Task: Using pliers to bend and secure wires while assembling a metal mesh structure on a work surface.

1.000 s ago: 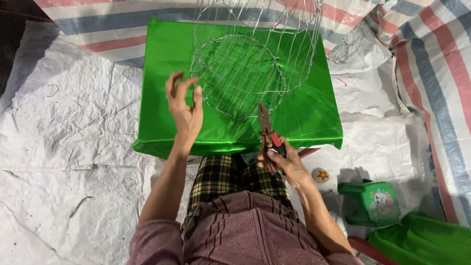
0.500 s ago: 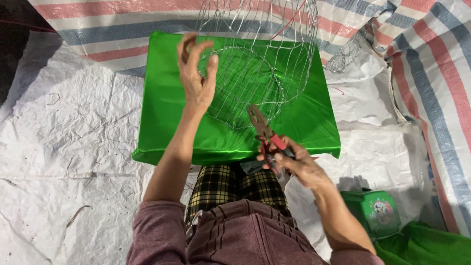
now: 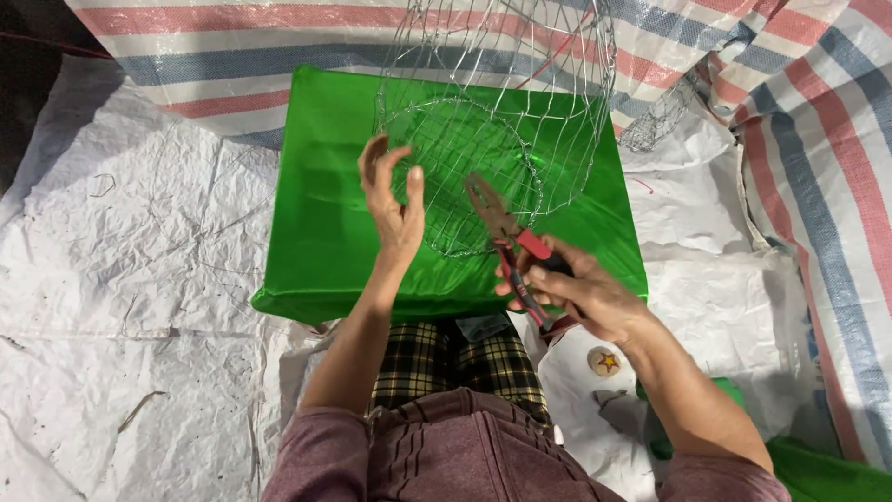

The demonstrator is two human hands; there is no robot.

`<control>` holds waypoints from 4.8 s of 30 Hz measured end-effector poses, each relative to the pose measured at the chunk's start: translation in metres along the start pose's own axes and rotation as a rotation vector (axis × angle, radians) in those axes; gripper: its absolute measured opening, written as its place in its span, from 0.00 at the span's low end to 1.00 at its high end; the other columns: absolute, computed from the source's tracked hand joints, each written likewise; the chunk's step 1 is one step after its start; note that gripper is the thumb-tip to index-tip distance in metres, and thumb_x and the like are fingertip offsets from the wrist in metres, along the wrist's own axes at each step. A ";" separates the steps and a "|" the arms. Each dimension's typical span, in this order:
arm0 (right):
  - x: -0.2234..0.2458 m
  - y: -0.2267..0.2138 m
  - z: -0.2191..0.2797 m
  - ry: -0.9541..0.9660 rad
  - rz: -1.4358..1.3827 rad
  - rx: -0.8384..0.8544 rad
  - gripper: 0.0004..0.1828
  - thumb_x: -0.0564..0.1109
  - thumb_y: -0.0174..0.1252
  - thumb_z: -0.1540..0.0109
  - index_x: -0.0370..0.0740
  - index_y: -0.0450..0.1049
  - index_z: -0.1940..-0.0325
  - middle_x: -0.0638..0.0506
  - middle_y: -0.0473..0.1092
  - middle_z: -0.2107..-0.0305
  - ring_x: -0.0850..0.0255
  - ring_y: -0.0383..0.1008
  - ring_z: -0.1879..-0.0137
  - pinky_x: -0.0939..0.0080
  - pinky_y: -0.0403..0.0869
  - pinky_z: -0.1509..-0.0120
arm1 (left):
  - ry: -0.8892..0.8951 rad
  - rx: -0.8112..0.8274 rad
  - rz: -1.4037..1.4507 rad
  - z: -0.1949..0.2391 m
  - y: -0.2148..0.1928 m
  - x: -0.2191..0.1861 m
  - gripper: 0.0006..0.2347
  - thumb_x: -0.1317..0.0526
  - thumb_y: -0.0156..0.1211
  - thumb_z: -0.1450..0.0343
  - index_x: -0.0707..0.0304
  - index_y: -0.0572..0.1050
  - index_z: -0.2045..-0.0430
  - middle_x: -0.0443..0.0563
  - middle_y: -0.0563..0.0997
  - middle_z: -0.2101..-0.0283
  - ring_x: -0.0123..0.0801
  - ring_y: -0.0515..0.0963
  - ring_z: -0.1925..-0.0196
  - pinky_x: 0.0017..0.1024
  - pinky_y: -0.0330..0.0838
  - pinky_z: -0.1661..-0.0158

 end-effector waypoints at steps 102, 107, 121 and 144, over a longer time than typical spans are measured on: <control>-0.038 0.112 -0.069 0.168 -0.646 -0.261 0.15 0.48 0.58 0.34 0.32 0.67 0.57 0.48 0.67 0.74 0.60 0.78 0.72 0.64 0.79 0.72 | 0.037 0.175 -0.211 0.029 -0.006 0.077 0.05 0.69 0.52 0.27 0.60 0.74 0.72 0.52 0.76 0.46 0.52 0.79 0.45 0.37 0.68 0.50; -0.075 0.102 -0.072 0.211 -0.632 -0.342 0.23 0.49 0.60 0.34 0.24 0.66 0.48 0.43 0.71 0.73 0.54 0.78 0.72 0.58 0.79 0.73 | -0.238 0.150 -0.041 0.046 0.000 0.123 0.22 0.42 0.48 0.23 0.62 0.73 0.78 0.59 0.72 0.43 0.53 0.69 0.37 0.40 0.54 0.38; -0.102 0.081 -0.075 0.182 -0.655 -0.289 0.14 0.40 0.59 0.35 0.26 0.67 0.51 0.33 0.73 0.66 0.38 0.82 0.63 0.45 0.81 0.73 | -0.073 0.194 -0.096 0.039 -0.022 0.063 0.14 0.58 0.40 0.19 0.63 0.72 0.46 0.61 0.74 0.44 0.53 0.75 0.43 0.47 0.74 0.49; -0.074 0.106 -0.076 0.138 -0.903 -0.281 0.07 0.39 0.57 0.33 0.34 0.68 0.62 0.35 0.75 0.68 0.41 0.82 0.64 0.49 0.82 0.69 | 0.035 0.150 -0.287 0.066 -0.026 0.103 0.04 0.63 0.59 0.25 0.55 0.81 0.62 0.59 0.72 0.42 0.55 0.75 0.42 0.42 0.70 0.46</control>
Point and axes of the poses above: each hand's wrist, its own z-axis away from the middle knuckle, its own y-axis out of the palm, x = y × z, the point moved 3 cm from there along -z, towards the middle knuckle
